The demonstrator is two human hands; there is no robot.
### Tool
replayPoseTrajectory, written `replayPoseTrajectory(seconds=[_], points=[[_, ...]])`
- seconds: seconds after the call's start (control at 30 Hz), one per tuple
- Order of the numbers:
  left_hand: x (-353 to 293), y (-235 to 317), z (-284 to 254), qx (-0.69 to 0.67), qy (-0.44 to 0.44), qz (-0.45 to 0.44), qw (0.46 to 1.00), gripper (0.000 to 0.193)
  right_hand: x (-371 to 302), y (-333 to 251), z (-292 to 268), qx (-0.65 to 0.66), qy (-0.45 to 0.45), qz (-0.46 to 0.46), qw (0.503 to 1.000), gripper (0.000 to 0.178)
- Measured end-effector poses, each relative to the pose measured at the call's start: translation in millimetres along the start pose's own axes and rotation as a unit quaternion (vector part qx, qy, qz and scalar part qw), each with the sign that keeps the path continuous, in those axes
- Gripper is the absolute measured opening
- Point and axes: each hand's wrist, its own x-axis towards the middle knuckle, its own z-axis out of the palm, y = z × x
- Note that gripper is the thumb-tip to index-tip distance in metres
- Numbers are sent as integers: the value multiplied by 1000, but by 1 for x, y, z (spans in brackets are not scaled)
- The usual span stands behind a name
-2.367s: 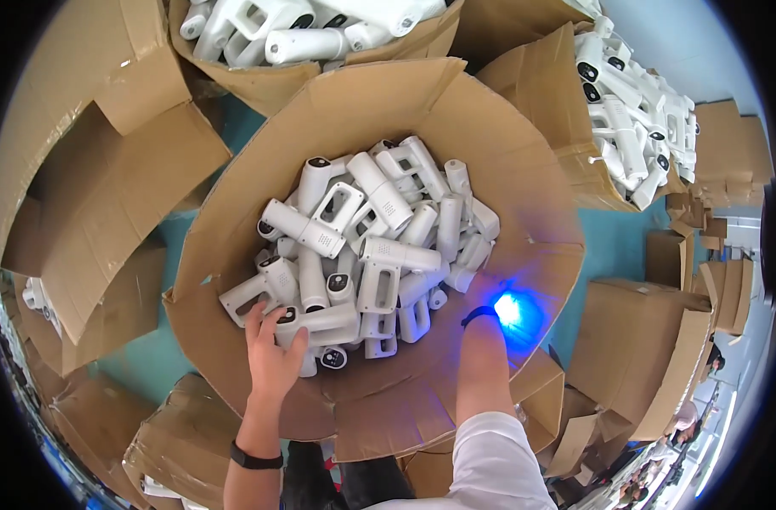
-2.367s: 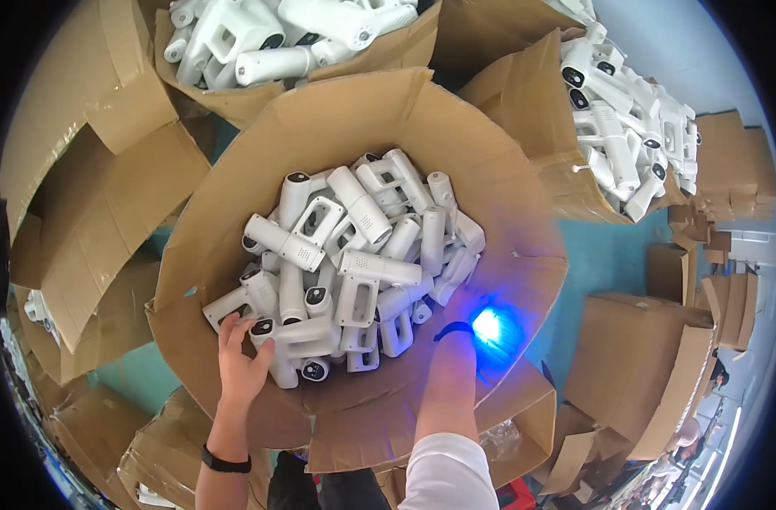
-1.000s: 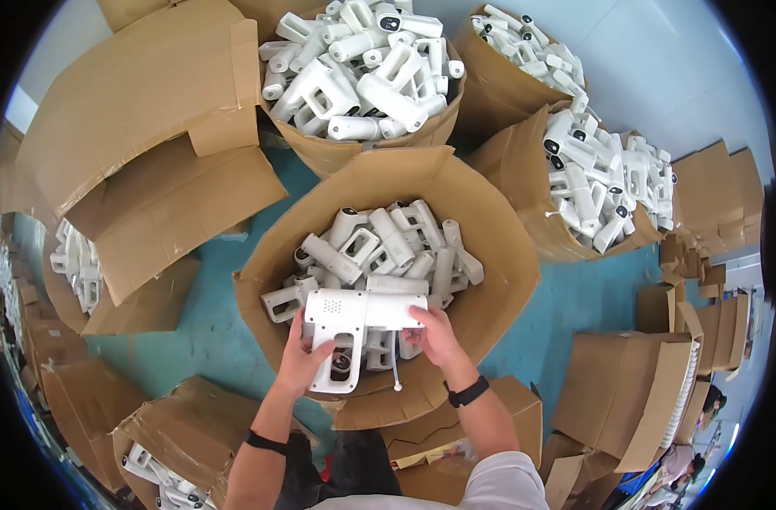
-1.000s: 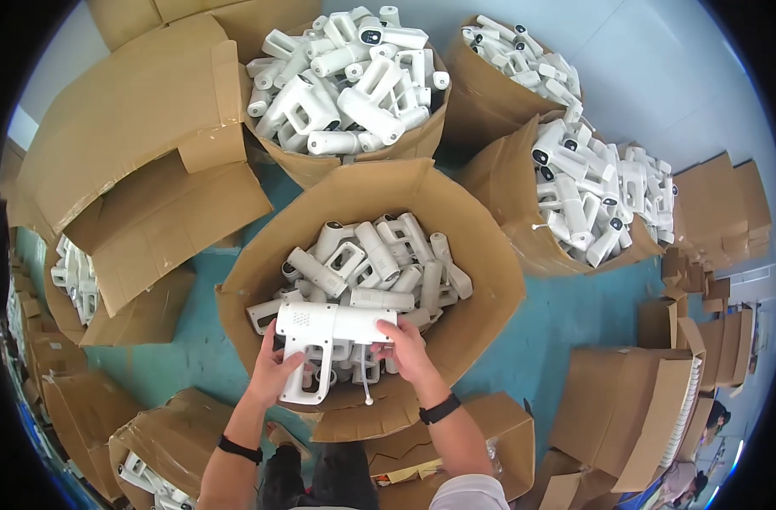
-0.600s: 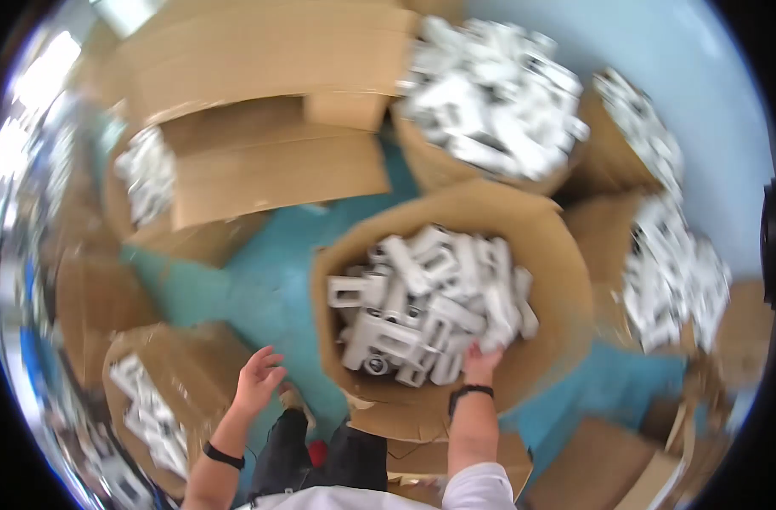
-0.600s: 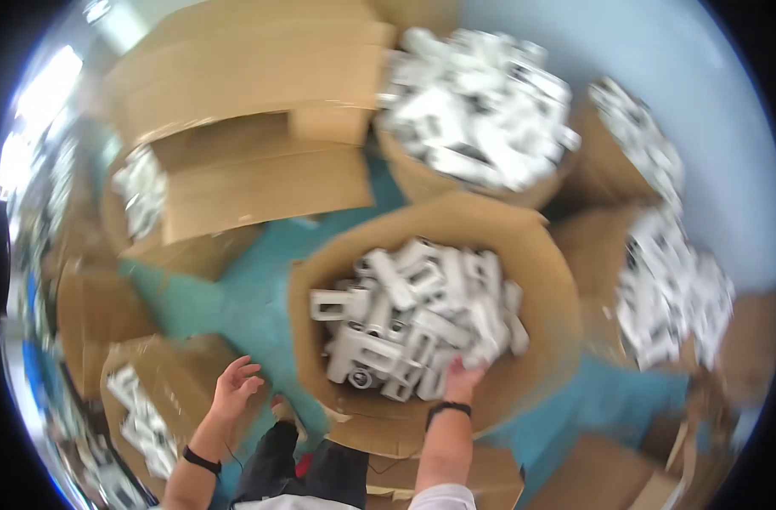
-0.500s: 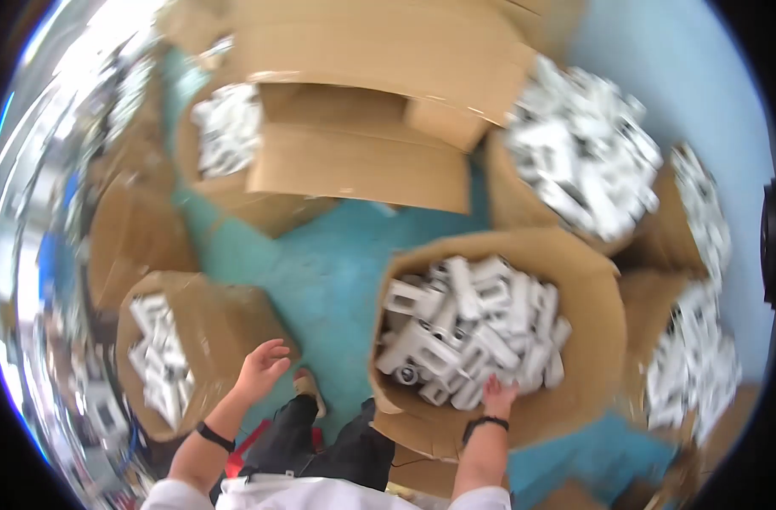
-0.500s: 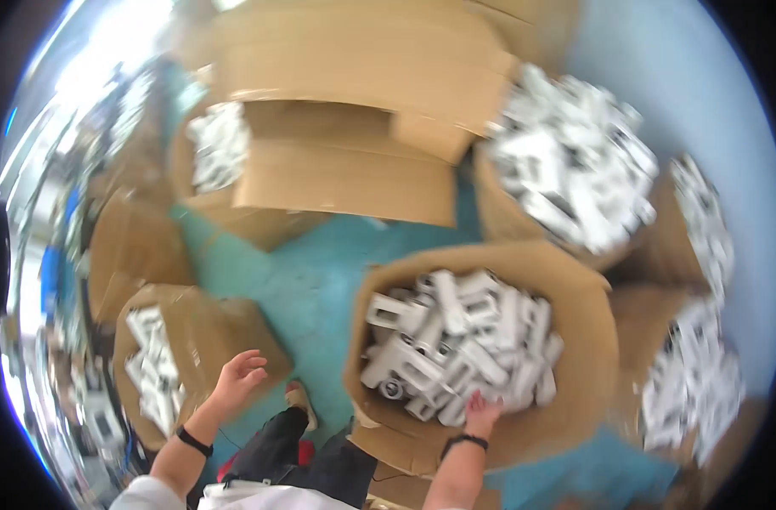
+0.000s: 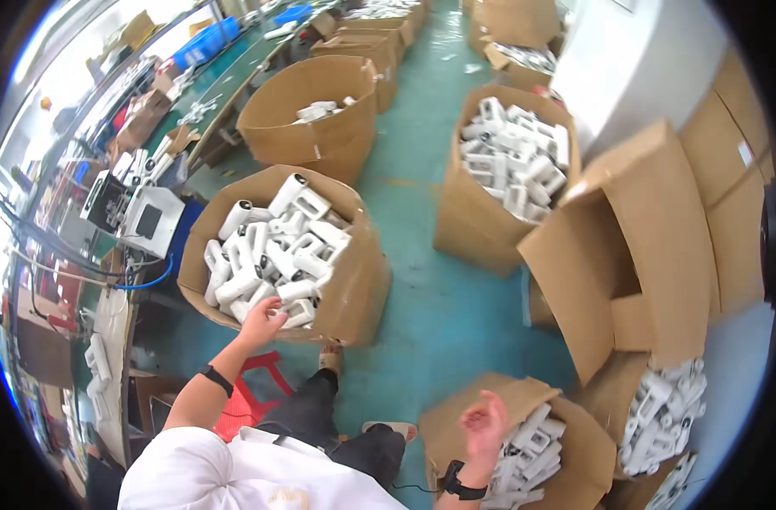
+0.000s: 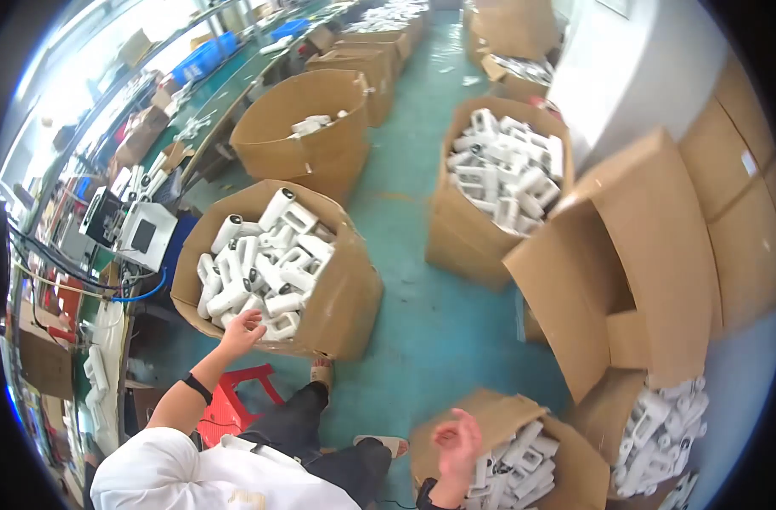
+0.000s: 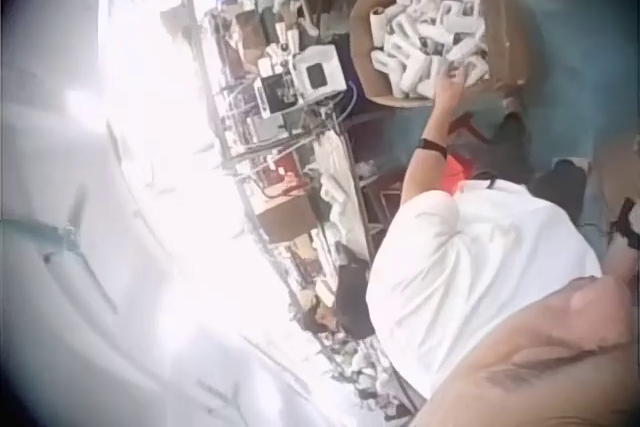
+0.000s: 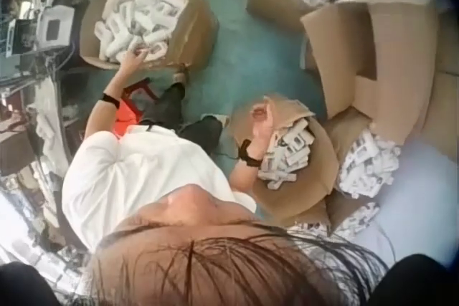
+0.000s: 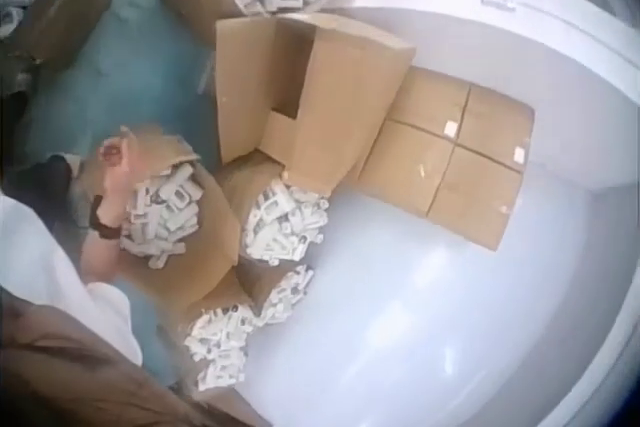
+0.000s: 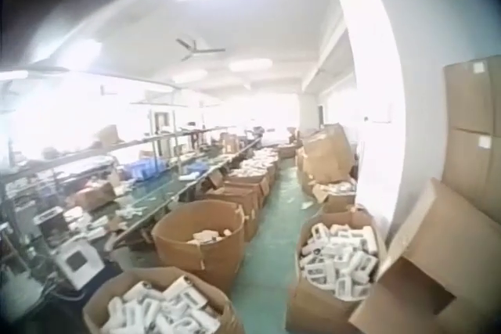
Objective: The person uses a power screwdriver to fasten components of a white plastic device, then moves to a large cardboard box to sort through and rearrange several identical devices. Returning to the workstation, they continue using the power tool on another white plastic housing.
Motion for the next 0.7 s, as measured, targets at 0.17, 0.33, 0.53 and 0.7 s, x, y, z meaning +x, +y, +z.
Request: replayPoseTrajectory(seconds=[0.17, 0.33, 0.53, 0.7], points=[[91, -158, -90, 165, 104, -40, 980, 66, 53, 95, 191, -216, -192, 155, 945, 27], [177, -279, -147, 200, 132, -114, 964, 75, 128, 250, 336, -353, -262, 185, 879, 36], [234, -283, -142, 205, 16, -221, 953, 91, 235, 428, 446, -633, -306, -46, 710, 53], [251, -276, -139, 146, 17, -278, 949, 92, 277, 515, 470, -869, -329, -151, 337, 65]])
